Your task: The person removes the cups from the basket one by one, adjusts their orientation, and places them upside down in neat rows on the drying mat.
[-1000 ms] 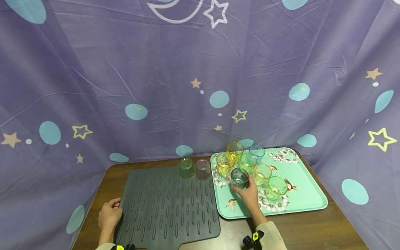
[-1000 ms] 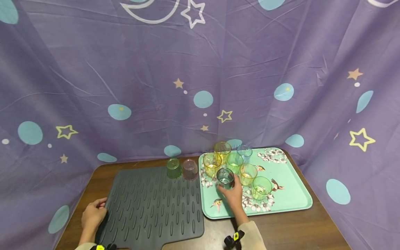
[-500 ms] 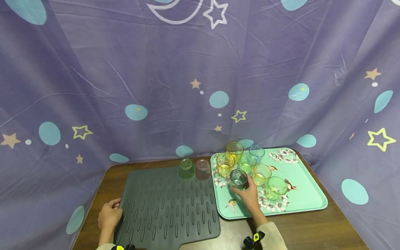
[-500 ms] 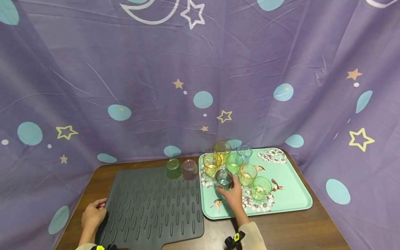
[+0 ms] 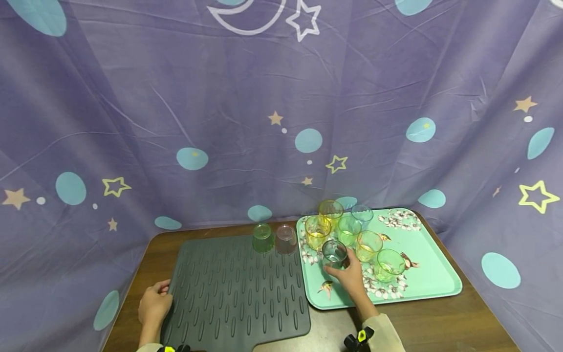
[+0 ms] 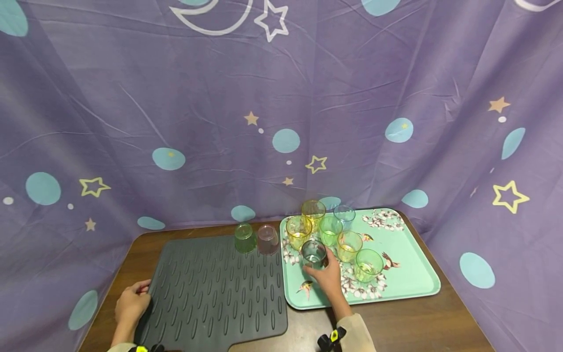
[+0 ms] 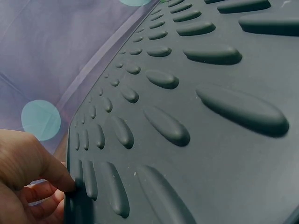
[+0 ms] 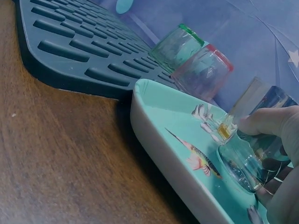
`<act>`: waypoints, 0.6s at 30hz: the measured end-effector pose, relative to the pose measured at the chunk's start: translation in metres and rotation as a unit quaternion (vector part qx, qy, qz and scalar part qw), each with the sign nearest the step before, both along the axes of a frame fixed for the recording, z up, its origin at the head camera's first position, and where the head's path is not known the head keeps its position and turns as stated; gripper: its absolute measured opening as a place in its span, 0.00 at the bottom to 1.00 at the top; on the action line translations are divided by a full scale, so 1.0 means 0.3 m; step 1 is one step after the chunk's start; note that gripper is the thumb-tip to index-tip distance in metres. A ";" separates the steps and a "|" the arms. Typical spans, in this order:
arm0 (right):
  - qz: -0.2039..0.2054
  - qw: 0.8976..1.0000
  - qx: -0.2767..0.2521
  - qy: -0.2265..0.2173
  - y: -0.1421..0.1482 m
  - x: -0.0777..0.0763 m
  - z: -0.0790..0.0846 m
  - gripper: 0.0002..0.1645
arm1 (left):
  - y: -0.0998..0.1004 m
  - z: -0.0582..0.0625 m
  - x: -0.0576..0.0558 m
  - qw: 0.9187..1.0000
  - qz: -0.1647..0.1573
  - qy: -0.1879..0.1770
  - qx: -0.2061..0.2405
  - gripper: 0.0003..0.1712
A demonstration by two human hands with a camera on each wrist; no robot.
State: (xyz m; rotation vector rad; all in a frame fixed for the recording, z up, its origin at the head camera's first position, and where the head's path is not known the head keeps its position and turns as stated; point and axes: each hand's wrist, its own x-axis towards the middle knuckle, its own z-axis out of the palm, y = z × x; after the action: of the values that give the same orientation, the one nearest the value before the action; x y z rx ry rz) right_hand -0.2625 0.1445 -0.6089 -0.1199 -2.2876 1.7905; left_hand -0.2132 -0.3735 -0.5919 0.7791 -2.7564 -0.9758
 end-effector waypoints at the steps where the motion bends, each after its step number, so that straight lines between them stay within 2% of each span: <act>1: 0.002 1.000 -0.002 -0.001 0.002 0.001 -0.001 0.44 | 0.000 0.000 0.000 1.000 0.000 -0.001 0.001 0.30; 11: 0.009 1.000 0.002 -0.004 0.005 0.013 0.002 0.44 | 0.004 0.001 0.000 1.000 0.003 0.000 0.001 0.30; 15: 0.011 1.000 0.006 0.010 -0.001 0.023 0.013 0.42 | 0.007 0.005 0.001 1.000 0.002 0.004 0.000 0.30; 18: 0.030 0.999 0.002 0.022 0.002 0.029 0.024 0.40 | 0.008 0.005 0.003 1.000 0.001 0.011 -0.003 0.29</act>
State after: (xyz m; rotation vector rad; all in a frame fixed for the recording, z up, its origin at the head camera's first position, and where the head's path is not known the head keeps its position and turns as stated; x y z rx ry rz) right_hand -0.2537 0.1451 -0.6016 -0.0121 -2.2871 1.7988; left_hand -0.2123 -0.3711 -0.5904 0.7664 -2.7374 -0.9693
